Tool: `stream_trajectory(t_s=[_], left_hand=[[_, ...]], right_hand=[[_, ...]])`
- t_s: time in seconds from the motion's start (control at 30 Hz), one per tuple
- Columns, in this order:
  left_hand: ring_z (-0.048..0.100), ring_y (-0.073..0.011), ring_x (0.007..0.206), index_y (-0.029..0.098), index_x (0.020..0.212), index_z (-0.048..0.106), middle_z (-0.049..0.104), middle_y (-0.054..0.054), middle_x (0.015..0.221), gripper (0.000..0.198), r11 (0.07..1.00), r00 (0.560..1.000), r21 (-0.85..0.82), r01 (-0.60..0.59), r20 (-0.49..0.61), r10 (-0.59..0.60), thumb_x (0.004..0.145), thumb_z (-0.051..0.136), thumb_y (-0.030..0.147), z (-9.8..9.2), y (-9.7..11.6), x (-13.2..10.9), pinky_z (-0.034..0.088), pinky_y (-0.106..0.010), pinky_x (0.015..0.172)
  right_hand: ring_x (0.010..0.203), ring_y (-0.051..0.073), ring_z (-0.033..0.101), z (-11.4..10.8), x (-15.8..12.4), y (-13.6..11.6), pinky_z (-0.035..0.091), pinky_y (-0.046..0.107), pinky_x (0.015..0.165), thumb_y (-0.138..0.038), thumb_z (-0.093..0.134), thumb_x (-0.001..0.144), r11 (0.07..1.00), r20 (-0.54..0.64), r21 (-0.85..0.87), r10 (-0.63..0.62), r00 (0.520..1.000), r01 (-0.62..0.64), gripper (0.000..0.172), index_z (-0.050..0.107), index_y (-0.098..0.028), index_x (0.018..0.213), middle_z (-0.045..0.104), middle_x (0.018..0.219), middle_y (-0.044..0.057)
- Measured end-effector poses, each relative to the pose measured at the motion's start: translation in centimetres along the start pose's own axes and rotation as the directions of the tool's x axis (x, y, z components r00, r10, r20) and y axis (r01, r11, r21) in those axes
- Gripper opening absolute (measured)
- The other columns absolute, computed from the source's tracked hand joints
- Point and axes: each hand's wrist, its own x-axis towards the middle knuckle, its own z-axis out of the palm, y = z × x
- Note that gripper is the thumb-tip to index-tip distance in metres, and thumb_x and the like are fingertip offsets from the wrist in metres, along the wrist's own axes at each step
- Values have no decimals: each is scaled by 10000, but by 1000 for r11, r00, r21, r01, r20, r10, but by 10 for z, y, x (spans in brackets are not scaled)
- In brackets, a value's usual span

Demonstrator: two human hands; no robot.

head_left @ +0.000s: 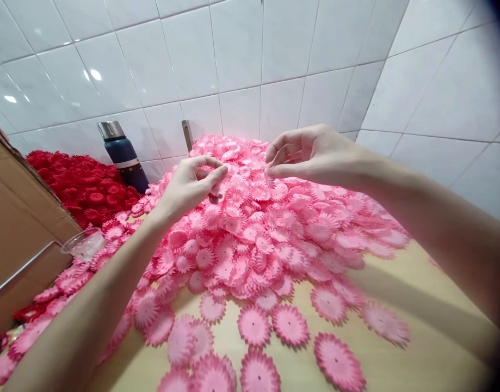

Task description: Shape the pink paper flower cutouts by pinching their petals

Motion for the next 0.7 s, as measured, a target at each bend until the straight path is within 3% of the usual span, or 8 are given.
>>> stream_trajectory(t_s=[0.1,0.23,0.33,0.47,0.57,0.7], left_hand=[[516,-100,400,166,858,631,517,26,506,302,999,999,50,-1,-51,3,840,652,467,-2,-5,3,374,-225,380],[491,-106,399,182,768,581,498,25,508,370,991,997,130,12,-81,-2,842,611,543,-6,-11,6,382,-240,399],[581,-135,578,182,728,550,602,-30,670,391,982,996,183,-45,-65,58,846,595,552,-8,-14,9,460,-257,532],[622,-181,836,159,671,636,684,-100,845,355,922,978,353,-159,-73,196,818,655,482,-9,-15,11,490,-286,729],[613,-141,642,151,701,656,678,-79,730,322,957,981,254,-139,-97,168,823,661,448,-7,-16,9,486,-268,594],[469,-79,374,170,717,610,565,6,508,319,985,979,139,-99,-161,121,835,653,463,-4,-17,7,357,-235,383]], right_hand=[[723,191,637,2,0,0,459,339,590,-274,755,740,1000,17,-4,-2,1000,2,159,677,-211,863,713,826,56],[748,194,646,4,0,-1,471,334,603,-278,754,744,1000,49,4,8,999,-8,165,667,-222,872,711,843,54],[748,199,647,5,0,-1,474,338,598,-282,753,746,1000,74,16,-2,997,1,167,663,-228,875,707,837,55],[759,214,656,5,1,2,483,353,603,-313,750,756,1000,87,11,-10,996,9,173,662,-229,878,708,845,62],[770,219,663,4,1,4,490,357,617,-332,748,762,1000,96,7,-10,995,10,178,665,-232,884,710,856,62],[767,210,661,4,1,4,488,348,614,-335,746,764,1000,96,-2,-12,995,12,180,660,-235,886,709,857,56]])
